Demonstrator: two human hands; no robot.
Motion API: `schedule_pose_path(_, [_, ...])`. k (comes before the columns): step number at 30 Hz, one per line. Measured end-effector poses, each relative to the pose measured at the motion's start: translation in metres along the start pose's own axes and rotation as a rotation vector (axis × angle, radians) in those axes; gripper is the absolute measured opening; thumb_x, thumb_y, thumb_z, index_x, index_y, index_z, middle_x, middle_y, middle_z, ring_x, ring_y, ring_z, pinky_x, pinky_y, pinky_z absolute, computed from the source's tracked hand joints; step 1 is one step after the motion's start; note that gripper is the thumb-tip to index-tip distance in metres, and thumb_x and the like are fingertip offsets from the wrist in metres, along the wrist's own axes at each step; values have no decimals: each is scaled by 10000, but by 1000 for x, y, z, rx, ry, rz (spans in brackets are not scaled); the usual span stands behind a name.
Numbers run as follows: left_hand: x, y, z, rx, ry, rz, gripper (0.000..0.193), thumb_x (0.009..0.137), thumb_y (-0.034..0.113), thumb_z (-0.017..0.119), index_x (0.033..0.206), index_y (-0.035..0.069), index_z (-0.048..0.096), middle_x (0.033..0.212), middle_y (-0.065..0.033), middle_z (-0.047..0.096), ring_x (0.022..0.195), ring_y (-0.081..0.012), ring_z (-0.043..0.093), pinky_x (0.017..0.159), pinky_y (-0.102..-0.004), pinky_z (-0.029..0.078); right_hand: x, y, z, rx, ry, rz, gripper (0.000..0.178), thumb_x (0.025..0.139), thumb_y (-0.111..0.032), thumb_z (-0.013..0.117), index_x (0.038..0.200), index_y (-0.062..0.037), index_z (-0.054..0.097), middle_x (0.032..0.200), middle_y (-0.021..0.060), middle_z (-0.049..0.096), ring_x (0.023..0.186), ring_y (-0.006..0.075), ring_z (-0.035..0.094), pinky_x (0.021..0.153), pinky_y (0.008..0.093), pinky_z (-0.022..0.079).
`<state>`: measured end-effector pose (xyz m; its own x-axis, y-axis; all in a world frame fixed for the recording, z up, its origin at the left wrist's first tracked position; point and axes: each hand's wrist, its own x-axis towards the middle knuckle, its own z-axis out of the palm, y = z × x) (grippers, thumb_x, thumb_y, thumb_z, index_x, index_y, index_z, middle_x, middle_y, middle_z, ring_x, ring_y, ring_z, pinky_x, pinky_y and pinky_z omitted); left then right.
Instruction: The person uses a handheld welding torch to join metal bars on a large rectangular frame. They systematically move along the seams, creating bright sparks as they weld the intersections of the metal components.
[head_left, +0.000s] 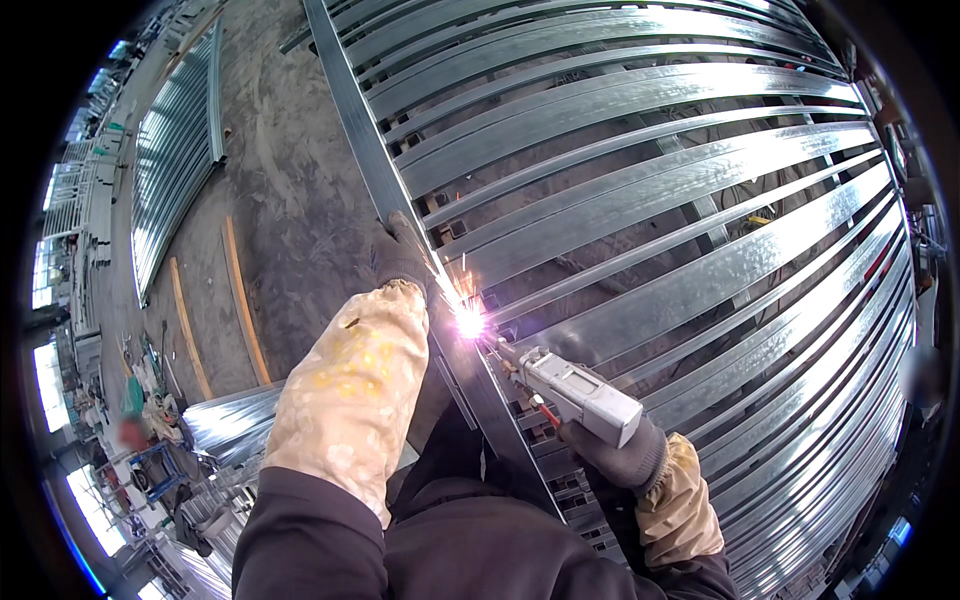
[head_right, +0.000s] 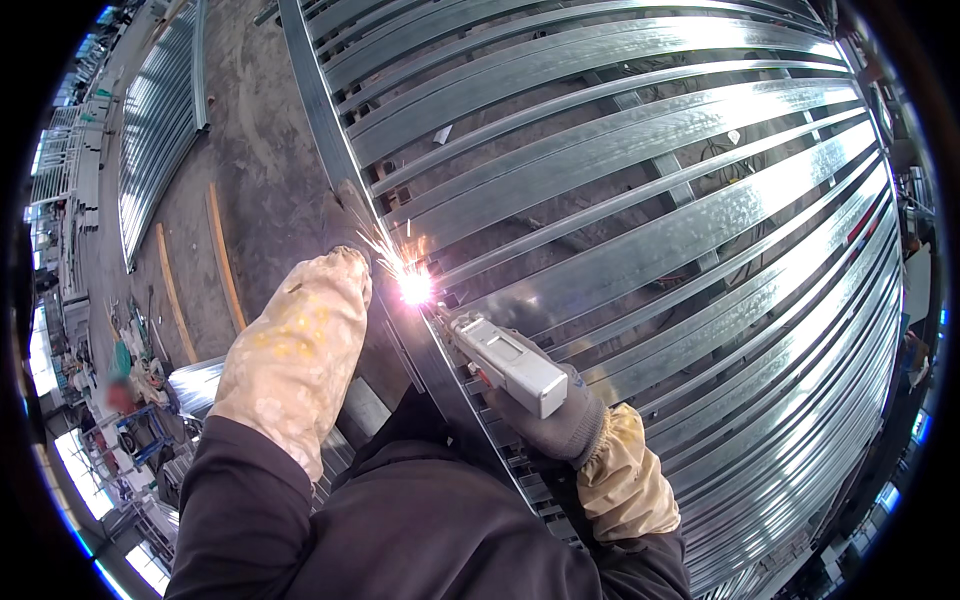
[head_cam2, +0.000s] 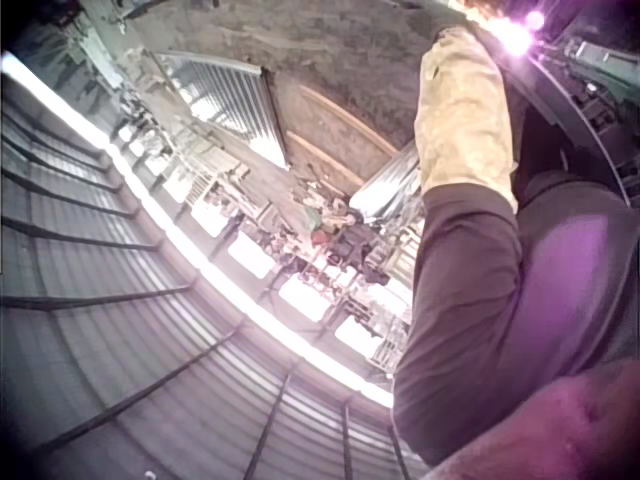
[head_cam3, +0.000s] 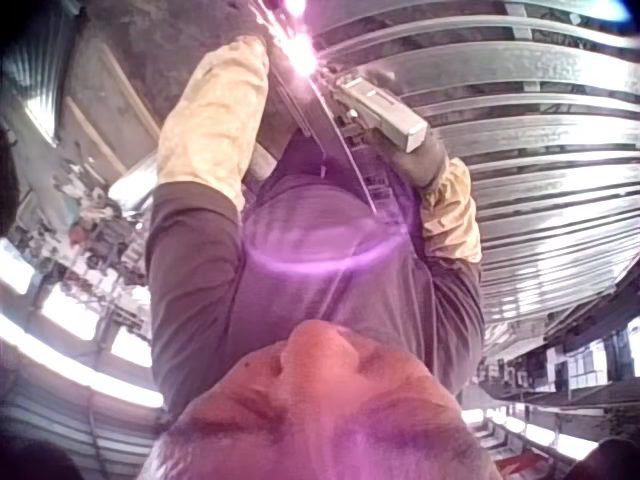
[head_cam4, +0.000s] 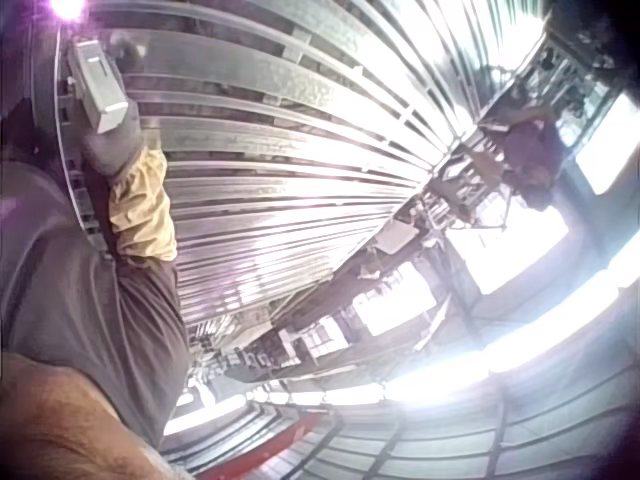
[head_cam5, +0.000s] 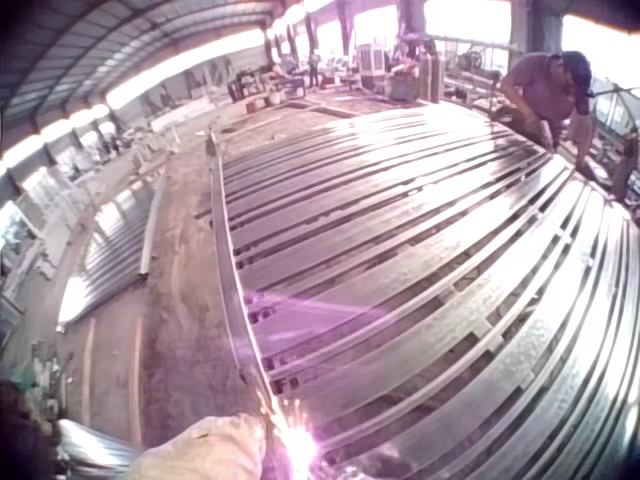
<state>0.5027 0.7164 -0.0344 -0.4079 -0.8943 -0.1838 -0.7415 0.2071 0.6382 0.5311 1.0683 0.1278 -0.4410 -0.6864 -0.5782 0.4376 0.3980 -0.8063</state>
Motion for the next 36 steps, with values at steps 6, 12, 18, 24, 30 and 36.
schedule_pose_path(6, [-5,5,-2,15,32,68,553,1050,473,420,1171,-39,588,1096,-309,678,1081,-478,647,922,-524,493,-2,-1,0,-15,10,8,417,923,-104,689,1317,13,615,1299,223,655,1219,359,642,1062,406,499])
schedule_pose_path(12, [-7,8,-3,-14,9,69,545,1051,466,420,1171,-39,588,1092,-307,680,1073,-480,649,924,-530,489,-5,0,-1,13,18,-15,446,923,-108,701,1341,14,603,1296,209,662,1205,327,654,1040,385,506])
schedule_pose_path(18, [-1,-2,3,-17,32,65,540,1048,465,426,1159,-37,591,1079,-307,682,1048,-478,654,903,-533,491,-7,1,-1,68,19,-3,471,926,-110,705,1363,17,586,1281,187,672,1144,279,675,982,358,521])
schedule_pose_path(24, [1,-5,6,-21,63,97,545,1037,473,439,1130,-36,612,1038,-300,690,1019,-475,662,883,-533,495,-6,10,-4,7,1,-116,524,935,-122,691,1416,17,536,1258,170,677,1081,228,678,936,335,532])
schedule_pose_path(30, [6,-9,3,-56,28,68,554,1034,476,439,1140,-37,620,1050,-301,693,1030,-475,662,886,-532,495,-8,14,-4,87,-17,-113,536,952,-114,632,1458,-16,484,1004,65,696,758,119,654,668,277,538])
schedule_pose_path(36, [-3,2,2,-21,19,59,561,1038,477,426,1166,-33,622,1098,-307,691,1070,-480,653,923,-537,492,-13,19,-9,139,-29,5,511,964,-134,619,1448,-26,497,1005,70,706,764,119,652,667,269,546])
